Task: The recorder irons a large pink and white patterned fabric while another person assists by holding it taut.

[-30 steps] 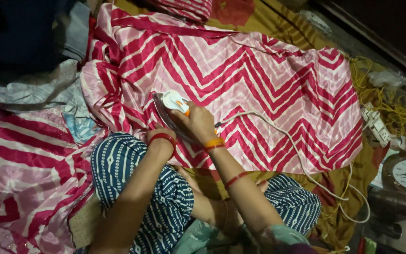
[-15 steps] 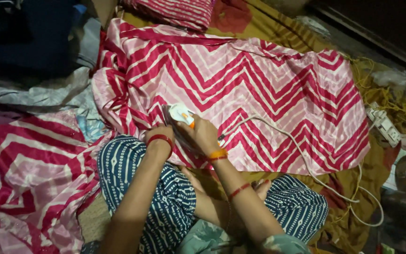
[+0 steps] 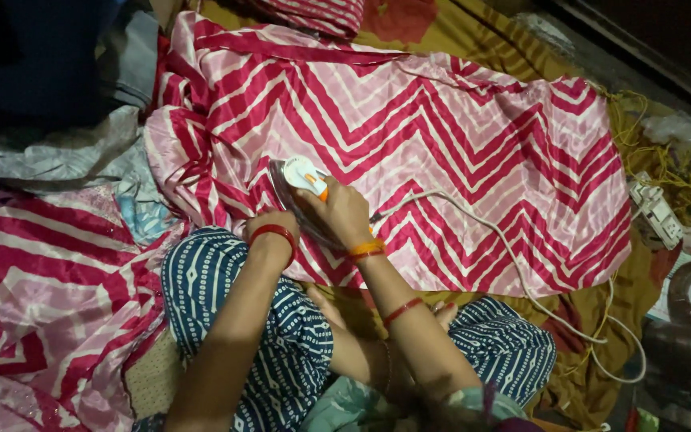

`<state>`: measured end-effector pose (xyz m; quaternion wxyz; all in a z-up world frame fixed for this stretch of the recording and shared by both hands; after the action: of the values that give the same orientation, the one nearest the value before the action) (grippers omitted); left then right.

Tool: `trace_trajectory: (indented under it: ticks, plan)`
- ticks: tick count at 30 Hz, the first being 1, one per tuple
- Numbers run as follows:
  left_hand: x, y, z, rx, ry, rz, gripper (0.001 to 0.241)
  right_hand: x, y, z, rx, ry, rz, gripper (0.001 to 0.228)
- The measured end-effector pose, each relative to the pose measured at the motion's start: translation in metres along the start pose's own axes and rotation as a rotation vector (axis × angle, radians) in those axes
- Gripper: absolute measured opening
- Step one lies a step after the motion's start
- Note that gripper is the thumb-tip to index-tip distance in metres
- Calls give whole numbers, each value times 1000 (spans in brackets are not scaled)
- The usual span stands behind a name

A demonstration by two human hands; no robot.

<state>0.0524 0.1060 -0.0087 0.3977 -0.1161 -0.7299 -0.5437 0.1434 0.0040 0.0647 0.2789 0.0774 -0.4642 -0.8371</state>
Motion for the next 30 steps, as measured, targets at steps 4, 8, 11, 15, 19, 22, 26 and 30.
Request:
trace_trajectory:
  ticks: [4,8,11,15,19,22,26,30]
  plan:
    - [9,12,-2,-38,11,5,33,-11,5,10,-103,27,-55,61]
    - [10,12,1,-9,16,-14,32,-9,6,9,-93,-8,-76,62]
    - [12,4,4,7,9,-29,31,7,6,8,-80,-10,-70,61]
    - [3,-11,-1,-13,-35,-90,32,35,6,-2,-61,-28,-28,62]
    - [24,-4,-5,22,-6,-22,36,52,4,-3,-71,52,-69,61]
    - [13,-12,-12,-4,-47,-69,36,53,5,-10,2,-31,-62,62]
    - [17,-2,-13,-17,-3,-26,35,44,8,-6,-24,-24,-49,62]
    - [1,-15,-13,-64,-5,3,40,29,10,-2,-56,-6,-46,63]
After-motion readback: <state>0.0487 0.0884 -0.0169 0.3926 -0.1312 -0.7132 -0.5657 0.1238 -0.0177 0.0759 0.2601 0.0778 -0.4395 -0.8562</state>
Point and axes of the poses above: each hand's wrist, its own x-axis away from the middle knuckle, its own y-axis out of the back of the hand, z = x × y, the point moved 5 cm from there along -x, towards the middle knuckle, and after that the axes turned 9 degrees about -x, right-handed, at the moved point
